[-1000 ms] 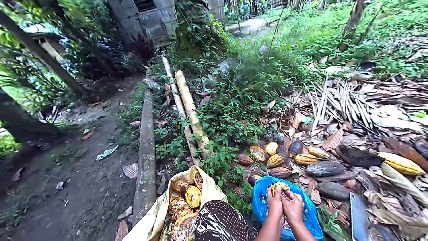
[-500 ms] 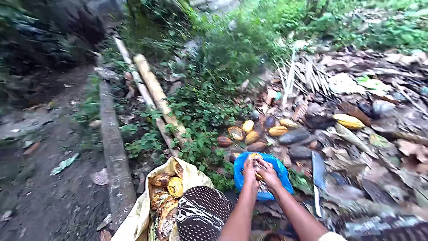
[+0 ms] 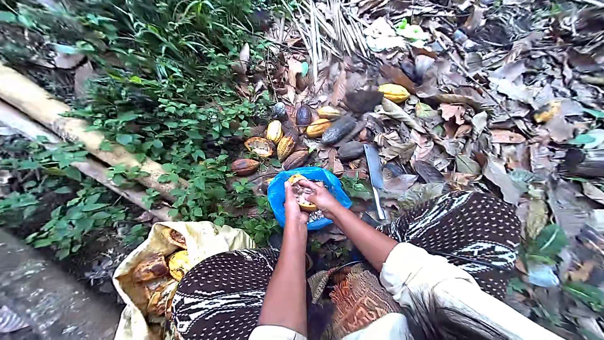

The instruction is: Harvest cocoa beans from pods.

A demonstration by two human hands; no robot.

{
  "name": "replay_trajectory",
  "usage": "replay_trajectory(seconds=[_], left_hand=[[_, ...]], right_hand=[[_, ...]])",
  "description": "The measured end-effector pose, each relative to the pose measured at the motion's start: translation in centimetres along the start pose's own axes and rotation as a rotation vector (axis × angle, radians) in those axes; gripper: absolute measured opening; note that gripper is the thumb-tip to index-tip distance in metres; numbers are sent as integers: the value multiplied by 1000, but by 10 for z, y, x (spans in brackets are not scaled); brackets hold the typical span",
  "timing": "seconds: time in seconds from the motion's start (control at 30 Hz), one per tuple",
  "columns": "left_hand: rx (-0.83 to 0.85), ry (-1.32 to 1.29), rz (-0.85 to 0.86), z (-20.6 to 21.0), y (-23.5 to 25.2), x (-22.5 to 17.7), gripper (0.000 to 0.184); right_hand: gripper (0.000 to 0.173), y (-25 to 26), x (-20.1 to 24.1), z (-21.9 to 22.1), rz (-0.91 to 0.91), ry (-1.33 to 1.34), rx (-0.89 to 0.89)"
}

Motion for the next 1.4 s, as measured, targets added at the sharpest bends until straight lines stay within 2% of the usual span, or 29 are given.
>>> replay_trajectory(seconds=[0.13, 0.23, 0.33, 0.43, 0.5, 0.6, 0.7, 0.87, 0.97, 1.03, 1.13, 1.23, 1.4], left_hand=[[-39, 4, -66, 1, 0, 4, 65], [-57, 105, -49, -1, 4, 11, 66], [-76, 201, -45, 3, 4, 19, 65], [-81, 325, 61, 2, 5, 17, 61], [-54, 369, 138, 3, 5, 13, 59], [-20, 332, 180, 6, 5, 9, 57], [-62, 255, 258, 0, 8, 0, 54], [-127, 163, 390, -10, 14, -10, 57], [-138, 147, 411, -10, 13, -15, 58], [-117, 150, 414, -9, 14, -14, 58], [-41, 189, 417, -3, 13, -9, 58], [24, 246, 429, 4, 10, -9, 59], [-1, 194, 407, -3, 16, -7, 55]], right_hand=[[51, -2, 1, -1, 67, -67, -52], [49, 3, 3, -1, 81, -283, -79], [41, 9, 5, -10, -42, -521, -145], [31, 13, -2, -12, -21, -739, -126], [26, 13, -4, -12, -24, -733, -138], [28, 16, -2, -12, -42, -649, -149], [33, 13, 0, -3, -43, -604, -89], [27, 11, 7, -5, -141, -634, -26], [33, 13, 6, -13, -230, -638, -75], [37, 14, 12, -16, -222, -641, -108], [26, 15, 17, -11, -266, -672, -81], [27, 17, 12, -5, -303, -707, -26], [19, 19, 17, -15, -283, -718, 2]])
Point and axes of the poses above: each hand's wrist, its own y-axis towards the middle knuckle, its own z-axis out of the palm, x = y × z, the point moved 4 cm from there along y, towards the middle knuckle, and after that the axes turned 12 degrees about y, right-handed, at the moved point
